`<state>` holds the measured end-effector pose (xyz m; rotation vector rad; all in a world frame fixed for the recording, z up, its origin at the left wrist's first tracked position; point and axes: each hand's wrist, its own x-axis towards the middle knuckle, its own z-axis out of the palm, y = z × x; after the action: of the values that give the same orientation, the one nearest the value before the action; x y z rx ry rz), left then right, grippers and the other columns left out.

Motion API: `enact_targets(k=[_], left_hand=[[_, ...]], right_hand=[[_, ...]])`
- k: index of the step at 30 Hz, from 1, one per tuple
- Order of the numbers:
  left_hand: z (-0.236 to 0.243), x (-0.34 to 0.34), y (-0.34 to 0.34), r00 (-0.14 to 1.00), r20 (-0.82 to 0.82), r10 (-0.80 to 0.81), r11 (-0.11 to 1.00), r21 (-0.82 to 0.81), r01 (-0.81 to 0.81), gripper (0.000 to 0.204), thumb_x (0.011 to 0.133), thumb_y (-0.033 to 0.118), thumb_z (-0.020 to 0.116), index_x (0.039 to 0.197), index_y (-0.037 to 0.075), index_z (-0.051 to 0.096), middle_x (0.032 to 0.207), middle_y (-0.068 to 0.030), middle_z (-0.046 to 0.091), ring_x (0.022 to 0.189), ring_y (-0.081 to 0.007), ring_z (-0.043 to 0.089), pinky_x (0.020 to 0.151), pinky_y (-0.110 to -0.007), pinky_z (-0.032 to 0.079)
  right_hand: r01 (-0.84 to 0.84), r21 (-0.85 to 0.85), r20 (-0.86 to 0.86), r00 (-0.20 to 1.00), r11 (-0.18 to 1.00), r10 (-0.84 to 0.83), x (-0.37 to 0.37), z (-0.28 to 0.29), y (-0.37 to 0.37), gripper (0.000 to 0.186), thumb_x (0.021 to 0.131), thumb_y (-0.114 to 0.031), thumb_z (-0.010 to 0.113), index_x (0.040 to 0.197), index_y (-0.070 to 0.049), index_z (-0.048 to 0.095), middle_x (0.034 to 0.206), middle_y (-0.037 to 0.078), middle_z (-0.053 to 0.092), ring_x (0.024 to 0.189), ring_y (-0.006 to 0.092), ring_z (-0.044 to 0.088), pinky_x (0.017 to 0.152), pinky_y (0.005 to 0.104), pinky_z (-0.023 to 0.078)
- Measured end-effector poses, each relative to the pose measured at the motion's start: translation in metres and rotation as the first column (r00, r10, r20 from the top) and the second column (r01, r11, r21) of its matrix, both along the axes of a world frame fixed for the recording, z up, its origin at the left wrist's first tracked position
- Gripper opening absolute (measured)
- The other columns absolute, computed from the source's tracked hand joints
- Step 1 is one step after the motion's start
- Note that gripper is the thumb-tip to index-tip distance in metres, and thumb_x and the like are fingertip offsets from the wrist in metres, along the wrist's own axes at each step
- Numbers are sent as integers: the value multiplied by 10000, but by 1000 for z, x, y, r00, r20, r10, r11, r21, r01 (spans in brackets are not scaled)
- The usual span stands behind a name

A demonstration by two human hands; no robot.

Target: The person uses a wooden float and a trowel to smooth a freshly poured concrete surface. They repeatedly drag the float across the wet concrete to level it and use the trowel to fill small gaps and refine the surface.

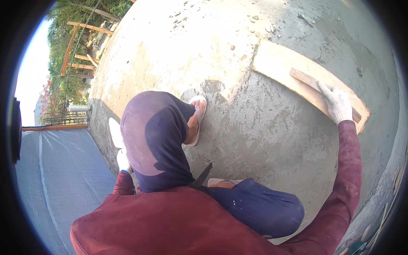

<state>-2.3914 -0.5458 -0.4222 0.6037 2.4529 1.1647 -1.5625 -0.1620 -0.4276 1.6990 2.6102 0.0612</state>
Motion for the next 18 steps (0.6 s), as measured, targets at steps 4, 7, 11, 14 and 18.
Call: enact_targets(k=[4, 7, 11, 14, 18], left_hand=[[-38, -40, 120, 950, 12, -312, 936, 178, 305, 325, 1079, 318, 566, 1040, 34, 718, 904, -54, 667, 821, -155, 601, 775, -355, 488], [47, 25, 244, 810, -256, -528, 791, 199, 579, 302, 1072, 302, 579, 1080, 33, 718, 886, -43, 645, 792, -138, 586, 743, -293, 485], [183, 114, 271, 803, -135, -581, 683, 456, 571, 369, 1069, 313, 583, 1280, 19, 656, 960, -47, 665, 847, -98, 602, 707, -241, 507], [253, 156, 255, 781, -47, -623, 634, 554, 540, 434, 1076, 247, 555, 1382, -59, 593, 1241, -121, 713, 956, -139, 661, 880, -284, 548], [354, 193, 277, 553, -234, -800, 320, 613, 722, 349, 1048, 247, 610, 1241, -34, 690, 1118, -125, 735, 949, -215, 694, 819, -331, 552]], right_hand=[[250, 105, -159, 960, 963, -232, 21, 21, -17, 699, 910, -105, 717, 1542, -337, 525, 995, 160, 639, 947, 354, 672, 873, 468, 540], [299, 60, -152, 946, 952, -287, 2, 29, -43, 716, 890, -117, 751, 1535, -339, 531, 1025, 140, 664, 975, 330, 689, 881, 468, 552], [171, 98, -201, 968, 980, -149, -48, 21, -40, 674, 906, -170, 749, 1527, -326, 536, 1041, 139, 677, 995, 326, 695, 882, 465, 571], [60, 104, -147, 988, 993, -45, -72, 42, -15, 662, 923, -165, 736, 1534, -304, 525, 1036, 129, 668, 987, 319, 686, 883, 462, 564], [-96, 70, -196, 975, 993, 108, -144, 74, 6, 687, 916, -88, 715, 1541, -299, 524, 1039, 114, 645, 979, 295, 665, 905, 449, 553]])
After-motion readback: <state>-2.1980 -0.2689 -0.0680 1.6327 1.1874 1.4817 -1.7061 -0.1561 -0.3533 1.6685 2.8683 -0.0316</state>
